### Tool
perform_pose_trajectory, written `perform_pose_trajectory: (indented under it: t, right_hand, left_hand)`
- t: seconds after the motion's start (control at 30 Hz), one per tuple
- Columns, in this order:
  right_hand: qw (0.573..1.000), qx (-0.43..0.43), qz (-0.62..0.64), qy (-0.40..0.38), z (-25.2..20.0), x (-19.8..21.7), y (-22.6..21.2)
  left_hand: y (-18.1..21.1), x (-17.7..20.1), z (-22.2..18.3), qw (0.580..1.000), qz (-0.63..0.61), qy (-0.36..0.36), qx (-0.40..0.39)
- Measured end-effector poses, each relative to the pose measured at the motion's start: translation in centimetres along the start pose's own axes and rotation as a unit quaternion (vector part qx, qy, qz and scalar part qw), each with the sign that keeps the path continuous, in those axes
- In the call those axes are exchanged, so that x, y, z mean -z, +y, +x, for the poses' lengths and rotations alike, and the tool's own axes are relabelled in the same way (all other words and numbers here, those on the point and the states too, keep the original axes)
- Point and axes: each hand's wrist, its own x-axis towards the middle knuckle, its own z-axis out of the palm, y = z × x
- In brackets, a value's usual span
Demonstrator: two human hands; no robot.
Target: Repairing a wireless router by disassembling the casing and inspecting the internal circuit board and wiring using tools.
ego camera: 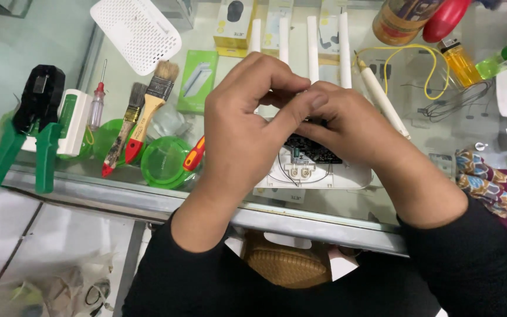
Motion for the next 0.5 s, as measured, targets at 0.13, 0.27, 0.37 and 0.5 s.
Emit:
perform_pose_trajectory:
  t: [0.13,0.27,0.37,0.5]
  right_hand:
    - [0.999,0.032,-0.004,0.003,0.4,0.4,-1.2]
    - [0.999,0.012,-0.028,0.010,-0.1,-0.1,-0.3]
    - [0.999,-0.017,-0.043,0.008,-0.2,-0.3,0.1]
    - [0.999,-0.021,-0.032,0.028,-0.1,-0.6,-0.1]
  left_hand:
    - [0.2,-0.2,-0.2,0.999,0.024,-0.011,-0.028]
    - [0.6,0.2,-0.5,0.998,0.040,-0.048,-0.033]
    - [0.8,0.3,-0.5,0.994,0.043,-0.087,-0.044]
    - [1.2,0.5,-0.5,0.992,0.045,-0.113,-0.018]
